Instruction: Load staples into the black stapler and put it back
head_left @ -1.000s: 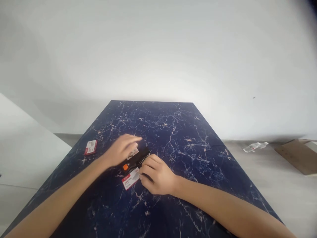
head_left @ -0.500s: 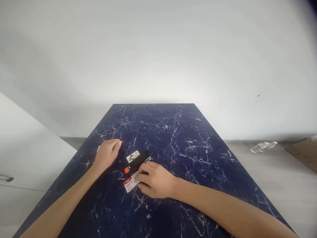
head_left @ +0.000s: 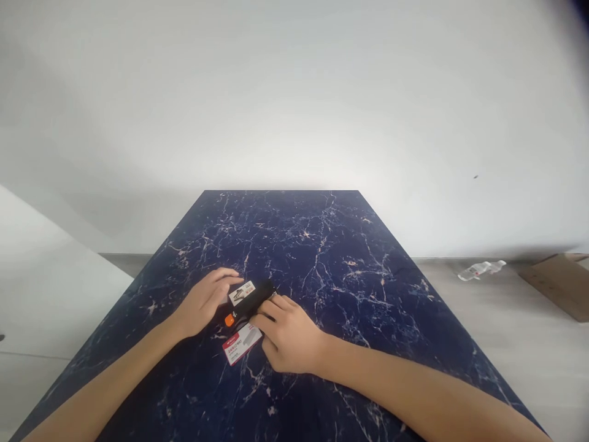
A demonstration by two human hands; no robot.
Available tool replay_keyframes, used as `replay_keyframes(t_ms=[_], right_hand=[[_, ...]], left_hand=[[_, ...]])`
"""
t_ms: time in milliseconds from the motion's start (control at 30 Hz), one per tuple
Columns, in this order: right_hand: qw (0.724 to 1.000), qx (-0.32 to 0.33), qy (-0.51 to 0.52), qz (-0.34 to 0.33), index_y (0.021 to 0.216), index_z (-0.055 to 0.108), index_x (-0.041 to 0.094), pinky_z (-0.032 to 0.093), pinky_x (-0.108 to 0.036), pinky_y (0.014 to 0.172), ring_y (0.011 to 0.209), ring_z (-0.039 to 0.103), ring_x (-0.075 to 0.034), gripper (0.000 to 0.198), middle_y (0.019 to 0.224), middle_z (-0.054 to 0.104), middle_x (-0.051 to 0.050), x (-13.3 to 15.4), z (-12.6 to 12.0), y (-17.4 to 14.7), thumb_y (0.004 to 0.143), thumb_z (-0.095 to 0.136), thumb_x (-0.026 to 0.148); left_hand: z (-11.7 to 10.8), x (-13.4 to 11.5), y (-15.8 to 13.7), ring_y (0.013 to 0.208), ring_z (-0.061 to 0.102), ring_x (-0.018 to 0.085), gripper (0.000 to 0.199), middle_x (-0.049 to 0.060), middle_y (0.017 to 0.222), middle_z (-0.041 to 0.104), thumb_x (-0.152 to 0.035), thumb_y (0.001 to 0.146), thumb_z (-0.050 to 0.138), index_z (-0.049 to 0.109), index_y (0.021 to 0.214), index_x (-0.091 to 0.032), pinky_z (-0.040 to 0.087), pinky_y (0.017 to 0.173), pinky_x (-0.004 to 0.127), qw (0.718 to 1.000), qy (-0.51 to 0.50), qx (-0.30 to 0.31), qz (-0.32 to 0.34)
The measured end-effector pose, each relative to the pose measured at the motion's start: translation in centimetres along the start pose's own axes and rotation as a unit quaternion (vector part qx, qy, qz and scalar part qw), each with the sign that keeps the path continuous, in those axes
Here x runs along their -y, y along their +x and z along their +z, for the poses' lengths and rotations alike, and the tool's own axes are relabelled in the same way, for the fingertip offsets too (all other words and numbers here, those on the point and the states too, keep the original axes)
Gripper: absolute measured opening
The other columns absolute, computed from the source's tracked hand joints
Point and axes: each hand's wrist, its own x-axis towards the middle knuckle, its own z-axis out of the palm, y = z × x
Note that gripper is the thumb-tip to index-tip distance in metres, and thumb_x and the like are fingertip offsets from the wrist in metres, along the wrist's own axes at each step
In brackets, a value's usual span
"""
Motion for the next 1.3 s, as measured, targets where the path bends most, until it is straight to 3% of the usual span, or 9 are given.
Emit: replay_keyframes(t_ms=[133, 267, 467, 533, 633, 700, 833, 933, 1300], right_hand=[[1.0, -0.008, -0.015, 0.0, 0.106, 0.065, 0.016, 0.048, -0.038, 0.08, 0.089, 0.05, -0.024, 0.023, 0.095, 0.062, -0.009, -0.3, 0.2, 0.1, 0.086, 0.053, 0.013], [1.0, -0.017, -0.008, 0.007, 0.105, 0.065, 0.015, 0.05, -0.036, 0.08, 0.083, 0.051, -0.022, 0.022, 0.09, 0.063, -0.008, -0.6, 0.5, 0.1, 0.088, 0.052, 0.01], [0.989, -0.096, 0.096, 0.049, 0.109, 0.062, 0.019, 0.051, -0.034, 0.083, 0.09, 0.059, -0.02, 0.023, 0.101, 0.067, -0.007, -0.7, -0.2, 0.2, 0.094, 0.048, 0.008], [0.954, -0.154, 0.215, 0.142, 0.11, 0.057, 0.022, 0.052, -0.034, 0.08, 0.088, 0.062, -0.019, 0.02, 0.099, 0.065, -0.005, -1.7, -0.5, 0.3, 0.095, 0.047, 0.013], [0.831, -0.254, 0.39, 0.305, 0.1, 0.047, 0.023, 0.047, -0.028, 0.062, 0.066, 0.056, -0.016, 0.012, 0.074, 0.052, 0.003, -4.6, -1.2, 0.8, 0.091, 0.041, 0.019], [0.795, -0.244, 0.423, 0.36, 0.096, 0.046, 0.024, 0.038, -0.026, 0.053, 0.056, 0.047, -0.014, 0.008, 0.065, 0.043, 0.006, -6.5, -2.0, 1.1, 0.09, 0.04, 0.024], [0.908, -0.019, 0.317, 0.272, 0.102, 0.061, 0.022, 0.034, -0.026, 0.057, 0.056, 0.046, -0.012, 0.02, 0.062, 0.048, 0.008, -7.8, -4.2, 1.7, 0.087, 0.065, 0.035], [0.961, 0.054, 0.196, 0.189, 0.11, 0.064, 0.022, 0.032, -0.025, 0.056, 0.056, 0.046, -0.011, 0.033, 0.062, 0.05, 0.009, -6.9, -4.6, 1.7, 0.083, 0.076, 0.038], [0.994, 0.004, 0.024, 0.105, 0.082, 0.065, 0.018, 0.039, -0.025, 0.061, 0.067, 0.061, -0.014, 0.028, 0.077, 0.069, -0.002, -7.0, -2.4, 1.1, 0.103, 0.058, 0.035]], left_hand=[[0.2, -2.2, -0.6, 0.126, 0.061, 0.031, 0.064, 0.009, 0.144, 0.059, -0.061, 0.106, 0.015, 0.054, 0.148, -0.032, 0.054, 0.106, 0.045, 0.99, -0.121, 0.063, 0.034], [0.6, -2.0, -1.2, 0.136, 0.053, 0.037, 0.081, 0.012, 0.155, 0.049, -0.065, 0.092, 0.061, 0.034, 0.161, -0.032, 0.049, 0.112, 0.052, 0.994, 0.023, 0.078, 0.069], [1.9, -0.5, -1.1, 0.139, 0.049, 0.036, 0.057, 0.007, 0.158, 0.046, -0.044, 0.1, 0.058, 0.045, 0.154, -0.036, 0.046, 0.114, 0.054, 0.983, 0.15, -0.005, 0.11], [2.0, -0.2, -0.9, 0.14, 0.048, 0.036, 0.05, 0.008, 0.158, 0.046, -0.044, 0.101, 0.056, 0.051, 0.15, -0.034, 0.045, 0.114, 0.056, 0.98, 0.166, -0.041, 0.098], [1.9, 0.0, -0.5, 0.14, 0.048, 0.037, 0.047, 0.009, 0.156, 0.048, -0.045, 0.103, 0.052, 0.053, 0.148, -0.032, 0.045, 0.113, 0.057, 0.981, 0.173, -0.067, 0.06], [1.8, 0.0, -0.4, 0.143, 0.045, 0.037, 0.05, 0.008, 0.159, 0.047, -0.046, 0.104, 0.05, 0.048, 0.153, -0.033, 0.045, 0.113, 0.057, 0.984, 0.167, -0.054, 0.044], [1.5, 0.1, -0.5, 0.152, 0.032, 0.036, 0.061, 0.005, 0.169, 0.03, -0.046, 0.105, 0.047, 0.03, 0.162, -0.035, 0.04, 0.118, 0.057, 0.988, 0.153, -0.001, 0.036], [1.3, 0.2, -0.5, 0.155, 0.027, 0.037, 0.063, 0.004, 0.171, 0.025, -0.048, 0.105, 0.048, 0.026, 0.163, -0.037, 0.037, 0.119, 0.059, 0.988, 0.153, 0.01, 0.029], [1.6, -0.6, -0.4, 0.145, 0.044, 0.034, 0.051, 0.01, 0.158, 0.047, -0.046, 0.104, 0.049, 0.046, 0.153, -0.03, 0.04, 0.118, 0.057, 0.994, 0.105, -0.004, 0.009]])
